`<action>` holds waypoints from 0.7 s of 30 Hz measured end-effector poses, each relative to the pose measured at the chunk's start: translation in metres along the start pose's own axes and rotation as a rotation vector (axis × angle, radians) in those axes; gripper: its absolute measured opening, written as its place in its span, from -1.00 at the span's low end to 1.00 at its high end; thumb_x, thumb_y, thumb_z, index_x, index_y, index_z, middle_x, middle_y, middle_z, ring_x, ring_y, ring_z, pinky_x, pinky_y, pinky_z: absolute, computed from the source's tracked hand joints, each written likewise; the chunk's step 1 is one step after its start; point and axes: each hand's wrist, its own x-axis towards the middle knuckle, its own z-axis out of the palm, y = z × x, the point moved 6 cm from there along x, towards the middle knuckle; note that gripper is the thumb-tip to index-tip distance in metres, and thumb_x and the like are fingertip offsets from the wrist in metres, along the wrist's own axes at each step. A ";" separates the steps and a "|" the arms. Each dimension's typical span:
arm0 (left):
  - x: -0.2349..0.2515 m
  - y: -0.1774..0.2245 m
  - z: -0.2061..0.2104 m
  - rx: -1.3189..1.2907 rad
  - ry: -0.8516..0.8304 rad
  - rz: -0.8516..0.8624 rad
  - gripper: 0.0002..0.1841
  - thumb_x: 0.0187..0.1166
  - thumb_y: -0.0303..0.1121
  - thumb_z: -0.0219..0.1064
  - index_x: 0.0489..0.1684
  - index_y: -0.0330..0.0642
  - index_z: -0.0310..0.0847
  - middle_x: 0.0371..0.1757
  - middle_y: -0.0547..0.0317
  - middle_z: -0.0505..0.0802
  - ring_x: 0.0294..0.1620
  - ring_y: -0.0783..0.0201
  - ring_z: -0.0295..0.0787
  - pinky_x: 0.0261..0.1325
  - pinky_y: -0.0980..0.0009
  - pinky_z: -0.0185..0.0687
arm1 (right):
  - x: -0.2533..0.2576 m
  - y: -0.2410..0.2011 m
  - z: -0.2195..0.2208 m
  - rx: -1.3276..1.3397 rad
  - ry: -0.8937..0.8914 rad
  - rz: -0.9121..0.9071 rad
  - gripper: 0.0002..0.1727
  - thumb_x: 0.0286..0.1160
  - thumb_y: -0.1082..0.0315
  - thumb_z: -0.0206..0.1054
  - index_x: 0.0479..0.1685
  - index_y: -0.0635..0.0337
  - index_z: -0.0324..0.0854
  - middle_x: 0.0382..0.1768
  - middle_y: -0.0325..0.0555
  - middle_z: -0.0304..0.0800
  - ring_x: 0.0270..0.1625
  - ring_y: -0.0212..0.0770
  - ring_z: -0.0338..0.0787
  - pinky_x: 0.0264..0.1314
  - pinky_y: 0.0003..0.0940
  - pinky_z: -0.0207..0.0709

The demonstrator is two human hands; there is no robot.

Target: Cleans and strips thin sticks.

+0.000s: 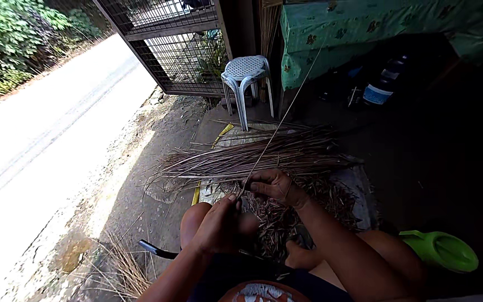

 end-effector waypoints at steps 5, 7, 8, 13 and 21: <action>-0.001 -0.002 -0.005 0.089 0.038 0.059 -0.65 0.86 -0.09 -0.12 -0.34 0.05 0.44 -0.70 0.52 0.27 -0.78 0.57 0.12 -0.69 0.64 0.07 | -0.003 0.006 -0.020 -0.072 0.148 0.076 -0.71 0.70 0.32 0.29 0.18 0.32 0.76 -0.40 -0.28 0.83 -0.49 -0.48 0.71 -0.41 -0.59 0.63; -0.005 -0.003 -0.005 0.046 0.057 0.043 -0.65 0.84 -0.08 -0.11 -0.33 0.04 0.46 -0.70 0.52 0.29 -0.78 0.58 0.12 -0.70 0.65 0.08 | -0.005 0.008 -0.035 -0.049 0.234 0.109 -0.70 0.71 0.35 0.27 0.23 0.32 0.74 -0.41 -0.23 0.83 -0.50 -0.43 0.72 -0.41 -0.56 0.65; -0.007 -0.004 -0.005 0.009 0.071 0.027 -0.65 0.83 -0.09 -0.12 -0.33 0.04 0.48 -0.70 0.51 0.30 -0.79 0.59 0.13 -0.71 0.66 0.09 | -0.005 0.008 -0.038 -0.025 0.249 0.123 -0.68 0.72 0.35 0.26 0.28 0.32 0.71 -0.40 -0.19 0.83 -0.49 -0.40 0.74 -0.40 -0.53 0.68; -0.002 -0.005 0.000 -0.308 0.053 -0.071 -0.57 0.87 -0.17 -0.26 -0.42 0.02 0.45 -0.73 0.48 0.35 -0.80 0.56 0.22 -0.69 0.64 0.24 | -0.001 0.006 -0.001 0.133 0.127 0.185 -0.62 0.77 0.32 0.19 0.41 0.31 0.60 -0.36 -0.18 0.81 -0.46 -0.36 0.75 -0.39 -0.50 0.68; -0.002 -0.007 0.015 -0.624 -0.177 -0.138 -0.68 0.80 -0.18 -0.03 -0.41 0.03 0.50 -0.73 0.45 0.44 -0.76 0.48 0.44 -0.56 0.55 0.52 | 0.000 -0.001 0.011 0.236 0.119 0.061 -0.73 0.72 0.35 0.25 0.16 0.34 0.73 -0.45 -0.25 0.82 -0.53 -0.44 0.70 -0.46 -0.56 0.60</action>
